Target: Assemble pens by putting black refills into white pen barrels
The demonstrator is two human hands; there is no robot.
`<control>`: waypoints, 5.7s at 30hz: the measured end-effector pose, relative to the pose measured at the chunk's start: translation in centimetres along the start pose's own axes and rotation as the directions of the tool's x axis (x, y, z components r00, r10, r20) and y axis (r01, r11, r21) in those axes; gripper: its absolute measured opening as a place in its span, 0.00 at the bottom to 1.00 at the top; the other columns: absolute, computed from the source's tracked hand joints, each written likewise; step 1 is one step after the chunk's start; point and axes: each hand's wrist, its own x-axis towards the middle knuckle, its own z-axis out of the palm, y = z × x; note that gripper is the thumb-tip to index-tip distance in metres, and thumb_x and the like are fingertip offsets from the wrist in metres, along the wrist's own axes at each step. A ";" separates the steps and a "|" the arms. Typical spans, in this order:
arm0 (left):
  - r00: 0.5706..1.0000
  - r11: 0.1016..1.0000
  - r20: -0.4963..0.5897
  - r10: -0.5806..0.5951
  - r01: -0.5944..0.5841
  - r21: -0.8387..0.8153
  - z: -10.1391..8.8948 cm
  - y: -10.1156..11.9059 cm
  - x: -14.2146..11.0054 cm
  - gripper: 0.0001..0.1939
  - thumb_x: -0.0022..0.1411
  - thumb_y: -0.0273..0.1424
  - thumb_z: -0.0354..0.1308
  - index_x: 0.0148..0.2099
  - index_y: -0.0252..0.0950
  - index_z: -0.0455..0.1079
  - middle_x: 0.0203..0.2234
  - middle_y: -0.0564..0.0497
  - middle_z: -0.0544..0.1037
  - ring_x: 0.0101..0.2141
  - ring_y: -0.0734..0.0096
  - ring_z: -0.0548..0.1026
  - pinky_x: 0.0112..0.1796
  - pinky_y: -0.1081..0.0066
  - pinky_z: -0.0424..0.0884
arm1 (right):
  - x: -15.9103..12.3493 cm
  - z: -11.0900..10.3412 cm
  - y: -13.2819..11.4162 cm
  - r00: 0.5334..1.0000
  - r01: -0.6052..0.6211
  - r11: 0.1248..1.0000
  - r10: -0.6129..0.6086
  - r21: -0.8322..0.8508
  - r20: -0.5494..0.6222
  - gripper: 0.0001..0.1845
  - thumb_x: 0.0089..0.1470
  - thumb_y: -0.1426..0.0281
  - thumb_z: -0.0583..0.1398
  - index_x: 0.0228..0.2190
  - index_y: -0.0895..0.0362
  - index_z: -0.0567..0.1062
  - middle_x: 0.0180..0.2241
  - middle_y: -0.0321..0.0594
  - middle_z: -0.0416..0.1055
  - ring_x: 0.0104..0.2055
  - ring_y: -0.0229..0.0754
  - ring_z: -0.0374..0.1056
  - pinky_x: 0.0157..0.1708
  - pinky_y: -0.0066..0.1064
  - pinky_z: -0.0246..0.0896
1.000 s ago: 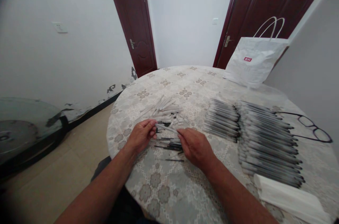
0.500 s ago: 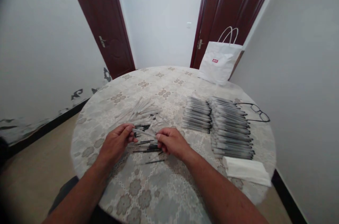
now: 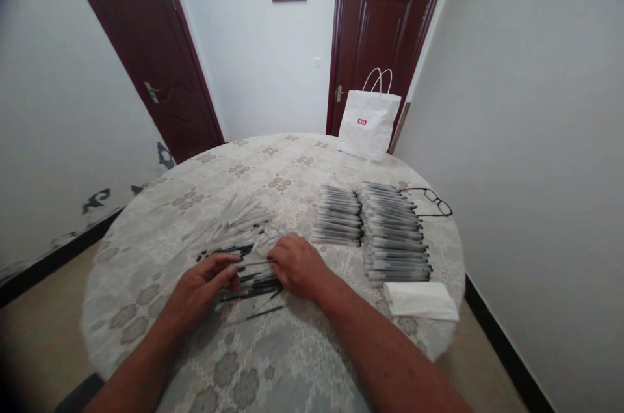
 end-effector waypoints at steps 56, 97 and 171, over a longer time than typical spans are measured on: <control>0.940 0.601 -0.163 0.300 -0.054 0.798 -0.7 -1.8 -0.4 0.09 0.65 0.29 0.56 0.46 0.38 0.74 0.41 0.44 0.78 0.45 0.58 0.73 0.48 0.62 0.68 | -0.9 -0.4 2.8 0.852 -0.287 0.904 0.392 -0.318 0.347 0.09 0.63 0.68 0.55 0.37 0.56 0.75 0.38 0.45 0.75 0.39 0.44 0.71 0.33 0.31 0.50; 0.977 0.422 -0.050 0.208 -0.043 0.906 -1.0 0.7 3.0 0.13 0.67 0.28 0.54 0.51 0.39 0.74 0.44 0.43 0.77 0.47 0.55 0.71 0.49 0.60 0.65 | -0.9 1.1 3.2 0.944 -0.230 0.946 0.273 -0.229 0.182 0.15 0.65 0.69 0.53 0.51 0.56 0.73 0.43 0.45 0.74 0.43 0.44 0.71 0.41 0.30 0.58; 0.975 0.749 0.171 -0.143 0.220 -0.624 -1.7 1.4 2.6 0.15 0.58 0.32 0.67 0.46 0.37 0.70 0.32 0.49 0.79 0.29 0.68 0.81 0.32 0.69 0.77 | 0.3 1.5 1.6 0.776 -0.256 0.132 0.619 0.958 0.122 0.11 0.54 0.64 0.64 0.38 0.54 0.72 0.31 0.35 0.74 0.34 0.40 0.73 0.29 0.30 0.71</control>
